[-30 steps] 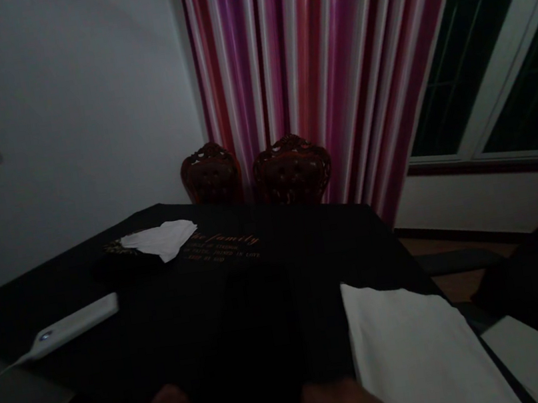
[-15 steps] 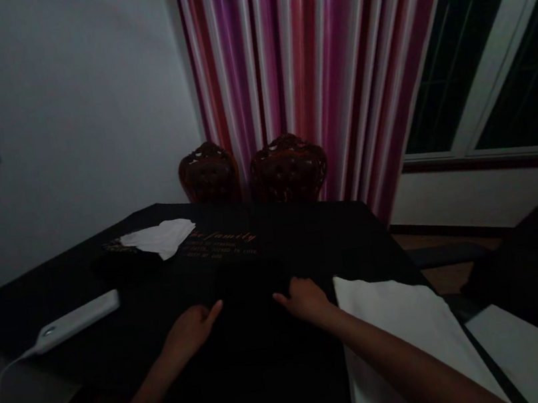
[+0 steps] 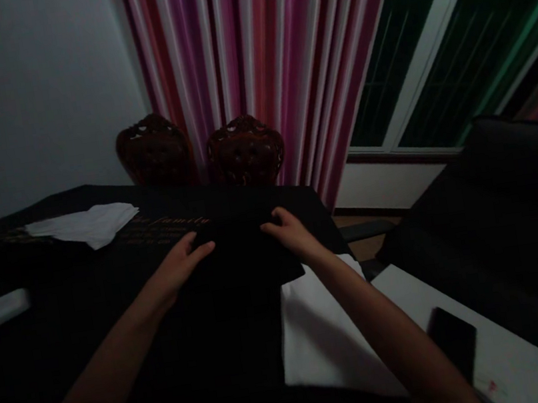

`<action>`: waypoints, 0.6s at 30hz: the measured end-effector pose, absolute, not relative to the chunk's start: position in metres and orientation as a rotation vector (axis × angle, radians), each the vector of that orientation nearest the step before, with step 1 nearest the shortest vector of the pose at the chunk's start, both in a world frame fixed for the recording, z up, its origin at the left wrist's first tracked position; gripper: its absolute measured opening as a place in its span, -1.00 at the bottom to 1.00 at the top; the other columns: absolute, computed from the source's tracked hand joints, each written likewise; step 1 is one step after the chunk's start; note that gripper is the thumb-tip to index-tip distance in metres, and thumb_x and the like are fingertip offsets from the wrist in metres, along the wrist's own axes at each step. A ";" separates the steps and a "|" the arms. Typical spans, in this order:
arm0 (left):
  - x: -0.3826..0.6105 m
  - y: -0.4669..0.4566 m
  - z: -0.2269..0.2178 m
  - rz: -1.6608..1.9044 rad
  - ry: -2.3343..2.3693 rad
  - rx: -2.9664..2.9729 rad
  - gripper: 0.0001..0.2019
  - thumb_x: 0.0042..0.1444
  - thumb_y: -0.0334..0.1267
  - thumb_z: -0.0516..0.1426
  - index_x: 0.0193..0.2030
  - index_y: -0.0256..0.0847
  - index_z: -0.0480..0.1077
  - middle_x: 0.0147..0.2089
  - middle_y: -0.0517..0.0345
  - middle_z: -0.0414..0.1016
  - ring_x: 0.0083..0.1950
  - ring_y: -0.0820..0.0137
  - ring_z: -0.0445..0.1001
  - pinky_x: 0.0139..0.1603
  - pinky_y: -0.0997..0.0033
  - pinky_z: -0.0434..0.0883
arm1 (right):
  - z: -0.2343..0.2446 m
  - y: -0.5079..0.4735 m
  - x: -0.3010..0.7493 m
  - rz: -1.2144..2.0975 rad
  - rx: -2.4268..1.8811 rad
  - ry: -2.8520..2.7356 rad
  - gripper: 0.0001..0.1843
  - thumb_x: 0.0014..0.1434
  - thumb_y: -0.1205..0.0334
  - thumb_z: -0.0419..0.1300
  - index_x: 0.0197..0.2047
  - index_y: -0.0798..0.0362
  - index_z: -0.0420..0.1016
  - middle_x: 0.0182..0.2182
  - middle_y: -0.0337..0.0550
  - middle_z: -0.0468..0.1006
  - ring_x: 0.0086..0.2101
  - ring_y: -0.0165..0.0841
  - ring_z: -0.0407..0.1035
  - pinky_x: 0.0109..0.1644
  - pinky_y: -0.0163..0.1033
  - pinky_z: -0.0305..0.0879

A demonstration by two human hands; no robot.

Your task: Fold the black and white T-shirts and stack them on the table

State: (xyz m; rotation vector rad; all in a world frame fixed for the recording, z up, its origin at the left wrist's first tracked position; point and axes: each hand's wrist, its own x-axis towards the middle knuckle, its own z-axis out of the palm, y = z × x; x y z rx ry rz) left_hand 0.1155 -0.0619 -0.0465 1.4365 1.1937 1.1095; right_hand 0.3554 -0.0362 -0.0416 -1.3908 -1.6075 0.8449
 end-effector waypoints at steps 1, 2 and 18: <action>0.130 -0.067 -0.041 1.123 1.097 1.447 -0.56 0.07 -0.07 0.18 0.02 -0.28 0.30 0.05 -0.09 0.48 0.05 0.15 0.49 0.05 0.14 0.43 | -0.030 -0.050 0.375 0.840 -1.351 -1.524 -0.71 0.07 0.05 0.18 -0.21 0.01 0.25 -0.41 -0.35 0.39 -0.41 -0.41 0.34 -0.35 -0.35 0.29; 0.145 -0.073 -0.039 1.129 1.009 1.457 -0.56 0.08 -0.09 0.18 0.03 -0.26 0.26 0.07 -0.08 0.45 0.08 0.15 0.46 0.08 0.12 0.42 | -0.022 -0.065 0.394 0.820 -1.342 -1.467 -0.68 0.06 0.02 0.20 -0.21 0.00 0.26 -0.40 -0.34 0.39 -0.40 -0.40 0.34 -0.34 -0.33 0.30; 0.236 -0.156 -0.177 0.581 1.085 1.818 -0.43 0.05 -0.25 0.10 0.24 -0.16 0.16 0.29 -0.11 0.16 0.26 0.13 0.27 0.28 0.10 0.26 | -0.169 -0.176 0.513 -0.064 -1.931 -1.901 -0.43 0.17 -0.09 0.04 0.16 0.04 0.25 0.12 0.14 0.33 -0.01 -0.03 0.39 0.01 0.05 0.39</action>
